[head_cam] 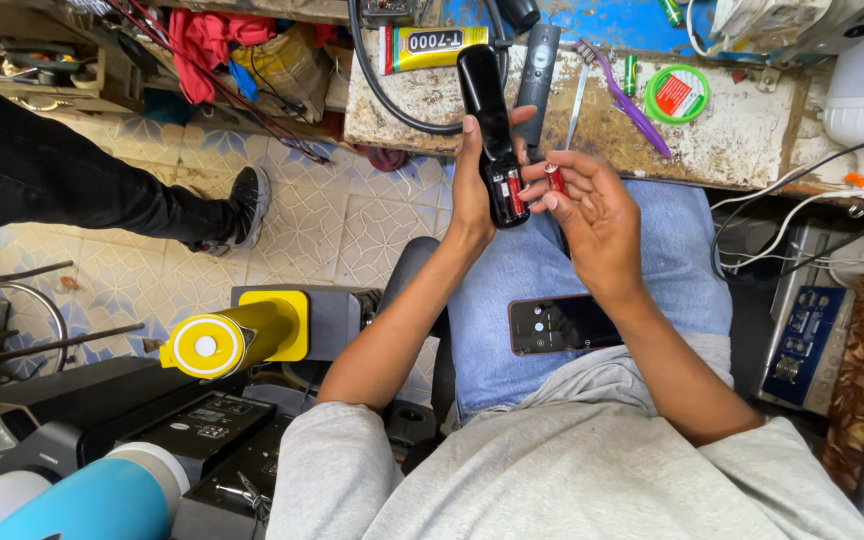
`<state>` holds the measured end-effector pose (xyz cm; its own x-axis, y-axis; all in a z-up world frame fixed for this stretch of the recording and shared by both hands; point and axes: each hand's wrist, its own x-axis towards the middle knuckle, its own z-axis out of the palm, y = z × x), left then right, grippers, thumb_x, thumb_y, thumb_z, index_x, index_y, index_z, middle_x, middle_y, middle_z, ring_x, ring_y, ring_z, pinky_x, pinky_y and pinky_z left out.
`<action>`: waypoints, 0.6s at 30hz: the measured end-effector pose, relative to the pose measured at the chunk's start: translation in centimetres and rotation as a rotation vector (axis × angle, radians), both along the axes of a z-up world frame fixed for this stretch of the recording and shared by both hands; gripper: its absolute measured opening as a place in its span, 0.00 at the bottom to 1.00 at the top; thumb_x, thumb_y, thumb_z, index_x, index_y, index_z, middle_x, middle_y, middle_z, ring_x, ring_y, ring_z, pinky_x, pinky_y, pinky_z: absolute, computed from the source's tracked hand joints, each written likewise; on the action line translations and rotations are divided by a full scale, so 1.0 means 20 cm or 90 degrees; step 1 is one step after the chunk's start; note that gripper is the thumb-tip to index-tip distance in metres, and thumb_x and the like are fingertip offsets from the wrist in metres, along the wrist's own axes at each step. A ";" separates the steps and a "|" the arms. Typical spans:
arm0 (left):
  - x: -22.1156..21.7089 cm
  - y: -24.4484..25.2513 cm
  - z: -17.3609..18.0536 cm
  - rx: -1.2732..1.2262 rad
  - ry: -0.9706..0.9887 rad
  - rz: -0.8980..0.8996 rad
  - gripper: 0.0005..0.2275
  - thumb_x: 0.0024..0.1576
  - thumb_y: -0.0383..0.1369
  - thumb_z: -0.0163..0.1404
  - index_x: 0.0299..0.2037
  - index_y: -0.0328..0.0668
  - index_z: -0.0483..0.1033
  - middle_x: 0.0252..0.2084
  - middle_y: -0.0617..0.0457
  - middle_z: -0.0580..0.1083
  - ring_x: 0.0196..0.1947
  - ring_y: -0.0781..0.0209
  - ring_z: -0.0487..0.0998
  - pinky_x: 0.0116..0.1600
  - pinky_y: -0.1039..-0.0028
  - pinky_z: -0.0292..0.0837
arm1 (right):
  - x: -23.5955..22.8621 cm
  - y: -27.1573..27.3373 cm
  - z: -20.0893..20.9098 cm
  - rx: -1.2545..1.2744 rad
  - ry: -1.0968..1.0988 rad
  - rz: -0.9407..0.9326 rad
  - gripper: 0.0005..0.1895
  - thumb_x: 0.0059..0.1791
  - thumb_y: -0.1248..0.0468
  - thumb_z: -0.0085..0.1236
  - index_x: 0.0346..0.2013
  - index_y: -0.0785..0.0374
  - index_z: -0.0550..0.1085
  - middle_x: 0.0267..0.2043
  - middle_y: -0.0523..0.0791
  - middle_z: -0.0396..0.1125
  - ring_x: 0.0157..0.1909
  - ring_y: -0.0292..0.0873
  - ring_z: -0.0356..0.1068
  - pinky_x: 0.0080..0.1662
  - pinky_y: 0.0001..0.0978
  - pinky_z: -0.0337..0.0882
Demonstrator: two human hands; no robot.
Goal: The person sits in a chair and uses a smartphone to take a picture of a remote control. They then open the battery compartment of the remote, remove the old batteries, and insert new batteries before closing the compartment.
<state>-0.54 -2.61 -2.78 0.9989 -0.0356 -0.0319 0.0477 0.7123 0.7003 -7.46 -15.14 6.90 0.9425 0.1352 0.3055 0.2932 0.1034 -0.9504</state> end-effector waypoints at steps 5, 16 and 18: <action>-0.04 0.03 0.13 -0.014 0.015 -0.015 0.33 0.67 0.58 0.35 0.59 0.31 0.74 0.27 0.53 0.69 0.22 0.66 0.70 0.23 0.76 0.67 | -0.04 0.03 0.11 -0.013 0.026 -0.025 0.15 0.58 0.68 0.48 0.57 0.73 0.64 0.50 0.63 0.71 0.41 0.51 0.76 0.39 0.31 0.75; -0.07 0.05 0.22 -0.019 0.022 -0.053 0.33 0.65 0.58 0.36 0.58 0.31 0.74 0.26 0.55 0.69 0.21 0.67 0.68 0.26 0.81 0.63 | -0.04 0.02 -0.07 -0.217 0.100 -0.070 0.15 0.53 0.68 0.62 0.44 0.60 0.63 0.29 0.40 0.61 0.27 0.29 0.57 0.31 0.21 0.58; -0.08 0.04 0.22 -0.020 0.030 -0.065 0.33 0.66 0.58 0.34 0.59 0.31 0.74 0.27 0.56 0.69 0.22 0.67 0.68 0.28 0.80 0.63 | -0.02 0.01 -0.15 -0.424 -0.085 -0.074 0.15 0.51 0.70 0.68 0.36 0.60 0.66 0.29 0.41 0.61 0.25 0.35 0.57 0.30 0.32 0.59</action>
<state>-2.08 -1.76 1.66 0.9875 -0.1385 -0.0759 0.1532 0.7231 0.6735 -7.94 -14.87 4.00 0.9226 0.2339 0.3067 0.3854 -0.5295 -0.7557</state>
